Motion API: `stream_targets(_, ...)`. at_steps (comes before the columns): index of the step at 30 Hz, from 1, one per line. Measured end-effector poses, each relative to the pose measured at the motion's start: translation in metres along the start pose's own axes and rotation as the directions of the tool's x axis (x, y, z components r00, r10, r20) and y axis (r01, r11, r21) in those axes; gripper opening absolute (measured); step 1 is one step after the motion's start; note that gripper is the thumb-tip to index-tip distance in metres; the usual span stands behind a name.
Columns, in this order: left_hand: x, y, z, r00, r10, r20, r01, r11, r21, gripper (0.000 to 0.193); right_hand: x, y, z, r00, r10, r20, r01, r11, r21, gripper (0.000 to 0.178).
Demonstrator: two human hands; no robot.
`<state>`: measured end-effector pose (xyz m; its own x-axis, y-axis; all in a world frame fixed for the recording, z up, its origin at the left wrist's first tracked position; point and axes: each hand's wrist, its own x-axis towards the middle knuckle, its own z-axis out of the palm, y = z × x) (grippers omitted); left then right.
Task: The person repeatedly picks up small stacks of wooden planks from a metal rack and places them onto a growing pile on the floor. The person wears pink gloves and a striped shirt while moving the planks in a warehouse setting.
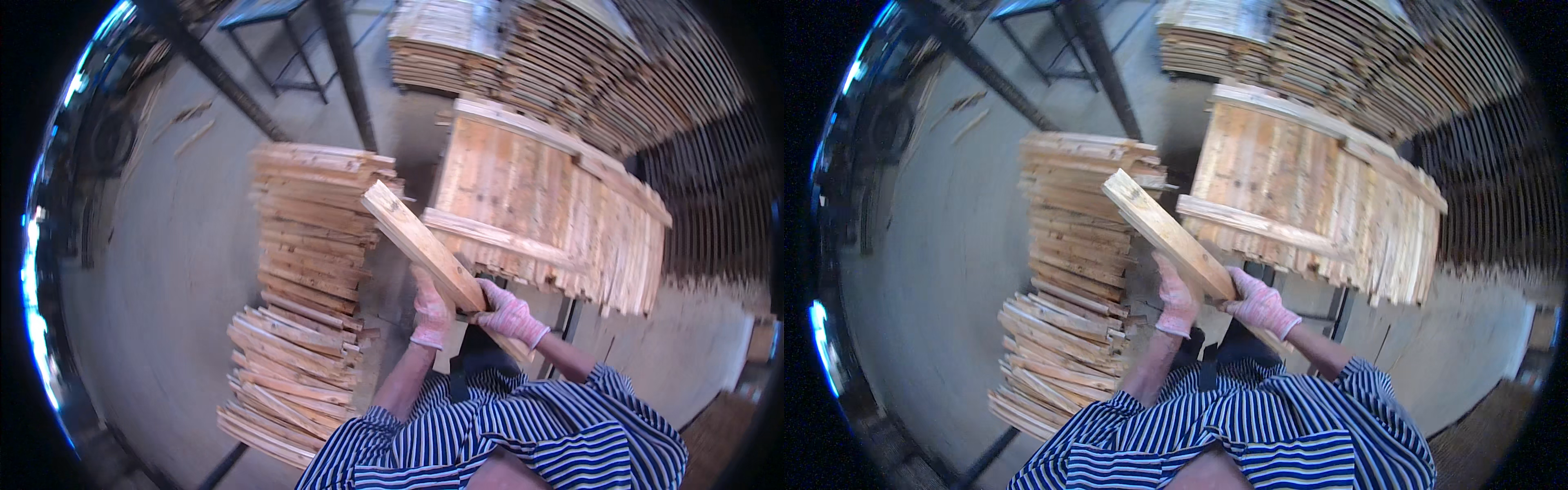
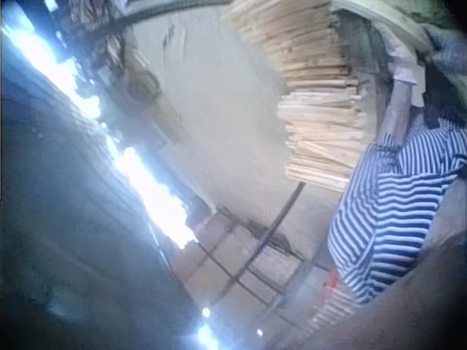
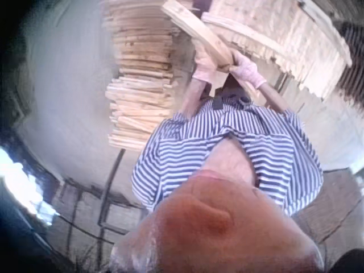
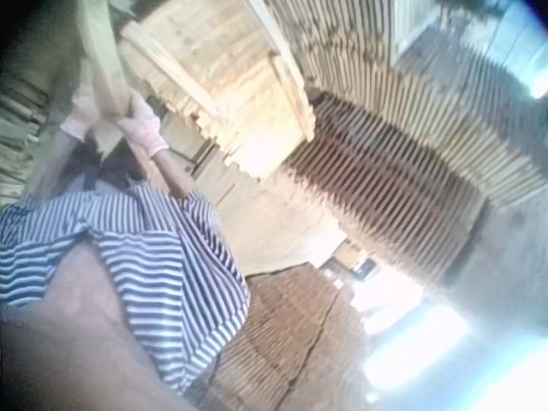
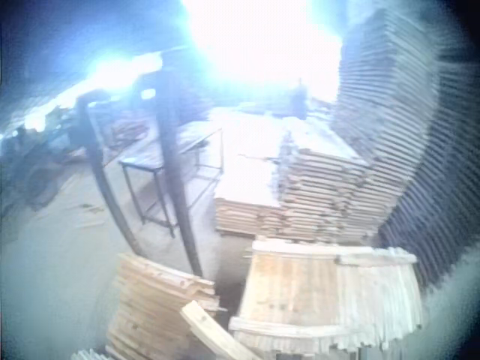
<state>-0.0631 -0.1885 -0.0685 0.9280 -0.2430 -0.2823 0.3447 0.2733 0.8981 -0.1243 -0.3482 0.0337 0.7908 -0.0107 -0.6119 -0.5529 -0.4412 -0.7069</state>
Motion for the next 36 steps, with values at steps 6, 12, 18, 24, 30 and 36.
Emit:
stream_targets(6,0.058,0.037,0.009,0.981,-0.100,0.167,0.135,0.967,-0.218,0.079,-0.069,0.052,-0.072,0.962,-0.019,-0.271,-0.048,0.970,-0.237,0.068)
stream_targets(12,0.125,0.042,0.021,0.980,-0.034,0.196,-0.089,0.806,0.586,0.070,-0.101,0.176,-0.143,0.902,-0.200,-0.384,-0.077,0.798,-0.597,0.042)
stream_targets(18,0.082,0.034,0.173,0.724,-0.343,0.598,-0.690,-0.370,0.623,0.090,-0.141,0.276,-0.216,0.911,-0.174,-0.373,-0.101,0.783,-0.613,0.039)
stream_targets(24,0.068,0.062,0.240,0.638,-0.587,0.499,-0.736,-0.274,0.619,0.073,-0.179,0.301,-0.293,0.937,-0.195,-0.290,-0.042,0.761,-0.647,0.052)
stream_targets(30,0.061,0.072,0.243,0.673,-0.548,0.496,-0.680,-0.197,0.706,0.068,-0.212,0.329,-0.311,0.908,-0.192,-0.371,-0.119,0.733,-0.670,0.045)
stream_targets(36,0.060,0.075,0.259,0.717,-0.545,0.435,-0.632,-0.246,0.735,0.073,-0.198,0.311,-0.303,0.905,-0.225,-0.360,-0.088,0.729,-0.678,0.043)
